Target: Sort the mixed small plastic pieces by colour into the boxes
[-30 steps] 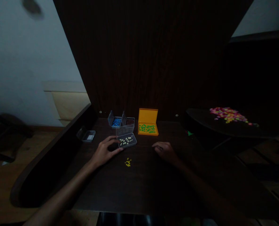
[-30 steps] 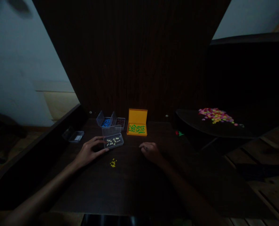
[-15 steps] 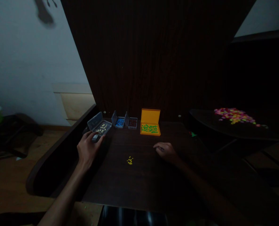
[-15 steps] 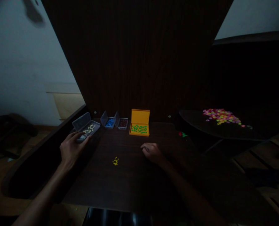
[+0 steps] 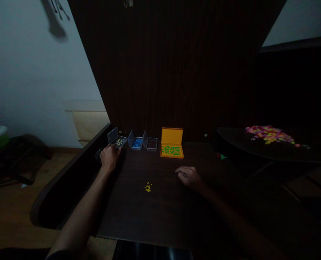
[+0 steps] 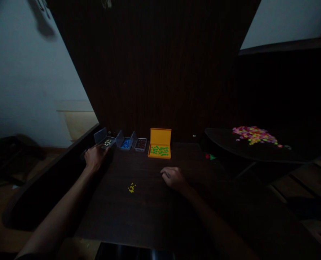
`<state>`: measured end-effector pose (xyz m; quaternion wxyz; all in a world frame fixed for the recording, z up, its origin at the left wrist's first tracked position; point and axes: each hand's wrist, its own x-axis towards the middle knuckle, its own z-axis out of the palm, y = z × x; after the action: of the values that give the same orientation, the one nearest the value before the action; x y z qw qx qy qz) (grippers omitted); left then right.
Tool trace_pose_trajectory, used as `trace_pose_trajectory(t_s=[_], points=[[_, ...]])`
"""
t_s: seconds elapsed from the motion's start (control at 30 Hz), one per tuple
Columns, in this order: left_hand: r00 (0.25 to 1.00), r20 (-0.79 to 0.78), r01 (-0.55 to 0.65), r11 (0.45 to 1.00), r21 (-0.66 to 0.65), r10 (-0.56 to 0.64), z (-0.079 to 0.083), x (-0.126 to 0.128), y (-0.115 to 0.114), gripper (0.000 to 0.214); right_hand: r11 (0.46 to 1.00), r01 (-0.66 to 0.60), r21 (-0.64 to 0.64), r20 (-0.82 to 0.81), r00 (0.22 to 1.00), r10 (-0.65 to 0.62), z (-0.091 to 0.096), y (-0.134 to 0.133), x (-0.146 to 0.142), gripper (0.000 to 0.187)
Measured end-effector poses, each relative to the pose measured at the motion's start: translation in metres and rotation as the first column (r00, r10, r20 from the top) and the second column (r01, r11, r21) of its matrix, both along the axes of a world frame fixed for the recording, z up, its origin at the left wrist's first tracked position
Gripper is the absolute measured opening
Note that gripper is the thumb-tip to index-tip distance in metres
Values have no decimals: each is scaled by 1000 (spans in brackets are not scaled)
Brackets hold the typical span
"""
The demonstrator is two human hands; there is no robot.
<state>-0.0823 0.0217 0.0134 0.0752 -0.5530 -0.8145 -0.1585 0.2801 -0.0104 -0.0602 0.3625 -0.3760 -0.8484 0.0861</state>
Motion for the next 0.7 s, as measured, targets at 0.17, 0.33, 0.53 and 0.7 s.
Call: trace_pose_trajectory(t_s=[0.17, 0.33, 0.53, 0.7], points=[[1000, -23, -12, 991, -130, 9, -1, 8, 10, 48, 1000, 9, -10, 6, 1000, -9, 0, 0, -1, 23], [998, -53, 20, 982, -189, -30, -5, 14, 14, 53, 1000, 0, -27, 18, 1000, 1, 3, -2, -1, 24], [997, -61, 31, 976, -218, -45, -9, 11, 17, 53, 999, 11, -34, 24, 1000, -10, 5, -3, -1, 24], [994, -95, 41, 978, -205, -62, -13, 11, 18, 54, 1000, 12, -17, 15, 1000, -12, 3, -3, -1, 24]])
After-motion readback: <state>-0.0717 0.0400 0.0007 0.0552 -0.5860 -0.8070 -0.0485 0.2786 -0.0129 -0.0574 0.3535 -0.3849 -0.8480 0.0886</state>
